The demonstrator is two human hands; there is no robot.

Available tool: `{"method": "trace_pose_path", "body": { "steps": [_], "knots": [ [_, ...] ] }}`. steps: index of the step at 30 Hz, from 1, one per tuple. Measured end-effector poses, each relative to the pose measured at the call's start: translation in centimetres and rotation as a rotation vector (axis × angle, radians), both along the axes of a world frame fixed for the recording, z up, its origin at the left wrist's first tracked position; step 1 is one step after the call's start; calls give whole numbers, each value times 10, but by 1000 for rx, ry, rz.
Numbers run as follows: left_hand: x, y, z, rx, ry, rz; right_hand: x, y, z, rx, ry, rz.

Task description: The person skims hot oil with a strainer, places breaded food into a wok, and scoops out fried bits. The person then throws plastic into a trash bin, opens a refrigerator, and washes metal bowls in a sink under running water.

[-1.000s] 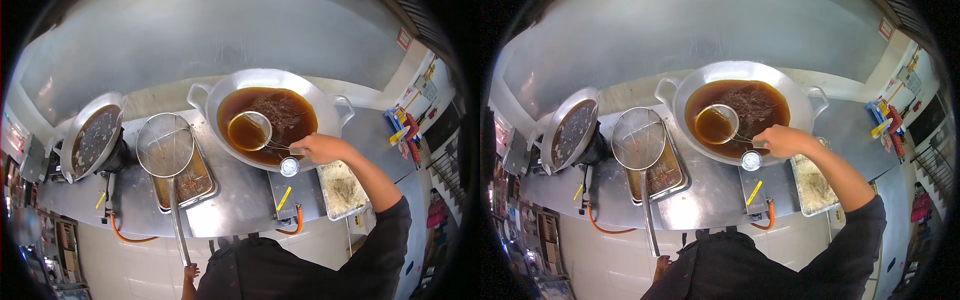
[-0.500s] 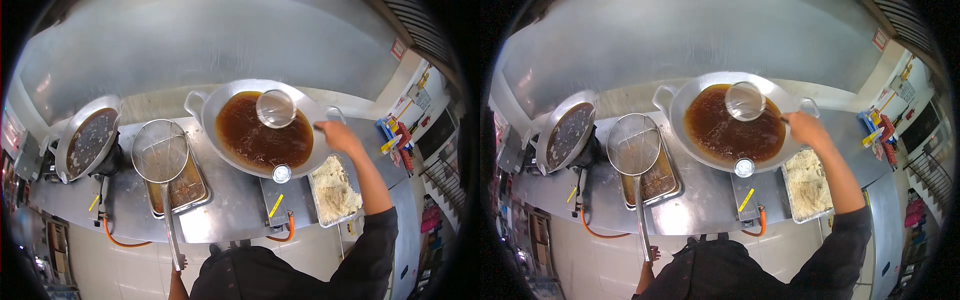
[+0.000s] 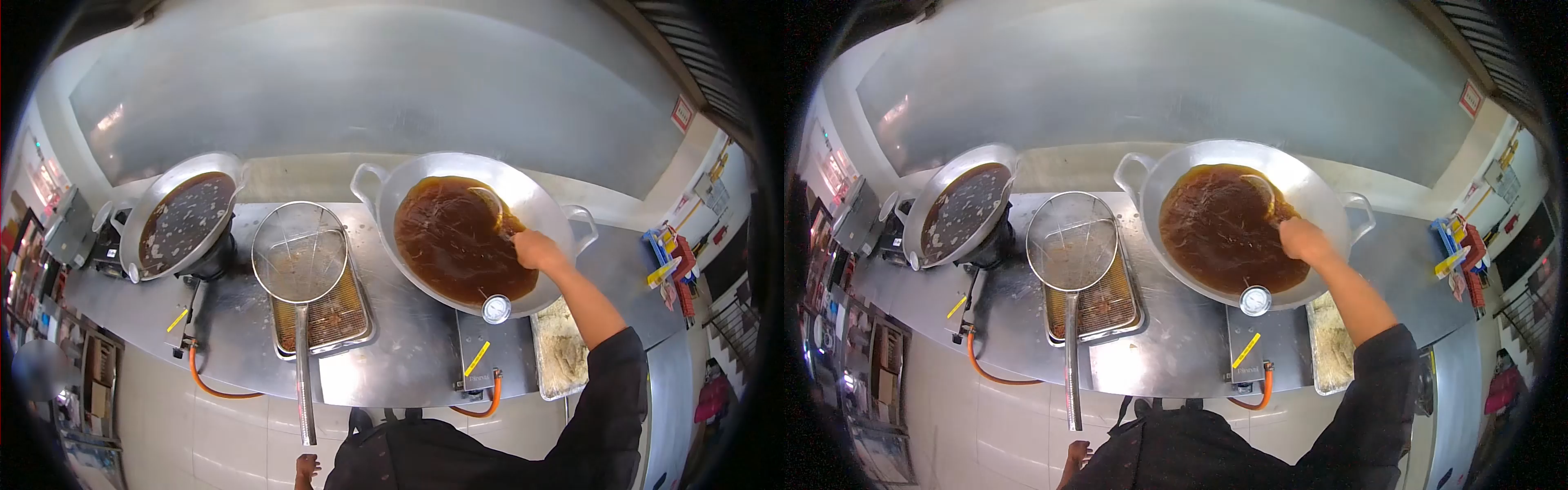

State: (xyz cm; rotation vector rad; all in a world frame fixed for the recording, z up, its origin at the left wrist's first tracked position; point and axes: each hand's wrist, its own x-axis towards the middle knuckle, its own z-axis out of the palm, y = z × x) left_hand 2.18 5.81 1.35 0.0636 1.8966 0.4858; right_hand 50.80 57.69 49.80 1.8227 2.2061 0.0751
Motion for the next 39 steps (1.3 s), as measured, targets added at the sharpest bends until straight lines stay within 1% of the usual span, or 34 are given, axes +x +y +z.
{"method": "trace_pose_path", "body": {
  "steps": [4, 7, 10, 11, 14, 16, 18, 20, 21, 24, 25, 26, 28, 29, 30, 31, 32, 33, 34, 35, 36, 37, 38, 39],
  "knots": [
    [6, -7, 2, 13, -23, 54, -28, 4, -5, -134, 236, 130],
    [10, 1, 1, 33, -31, -9, -36, -3, 2, -219, 317, 192],
    [11, 18, -1, 72, -23, -37, -33, -22, 11, -254, 426, 227],
    [10, 25, -2, 90, -34, -61, -28, -26, 10, -256, 472, 278],
    [1, 46, -9, 113, -77, -111, -25, -57, 33, -277, 531, 261],
    [-7, 55, -20, 242, -20, -154, -17, -74, 43, -232, 540, 215],
    [-31, 57, -56, 439, -217, -45, -8, -85, 52, -159, 532, 188],
    [-29, 79, -40, 341, -136, 13, 1, -93, 61, -55, 523, 179],
    [-27, 87, -30, 356, -97, -36, 4, -95, 70, -70, 546, 95],
    [-25, 97, -25, 452, -72, -109, 38, -80, 73, 80, 360, 52],
    [-37, 88, -70, 495, -197, -29, 41, -81, 80, 132, 224, 2],
    [-35, 90, -65, 543, -275, 36, 43, -82, 88, 201, 89, -32],
    [-28, 89, -72, 501, -245, 6, 73, -57, 72, 314, -116, -150],
    [-22, 89, -58, 512, -243, -9, 89, -49, 62, 426, -197, -113],
    [-18, 79, -42, 511, -233, -14, 110, -36, 51, 437, -300, -79],
    [-24, 71, -80, 511, -12, -235, 125, -25, 39, 452, -318, -97],
    [-16, 69, -71, 451, 38, -238, 132, -15, 29, 448, -330, -93],
    [-15, 59, -72, 504, 200, -419, 133, -11, 23, 391, -322, -104],
    [-5, 69, -19, 308, 211, -421, 156, 4, -3, 414, -274, -23],
    [-1, 70, 7, 252, 317, -617, 154, 5, -15, 439, -160, 89],
    [1, 70, 31, 196, 339, -618, 148, 14, -24, 272, -131, 90],
    [1, 68, 40, 189, 341, -622, 130, 20, -29, 163, -20, 79],
    [2, 65, 62, 195, 351, -588, 104, 20, -20, 42, -60, 174],
    [1, 62, 67, 162, 352, -551, 83, 16, -13, -72, -106, 251]
  ]
}}
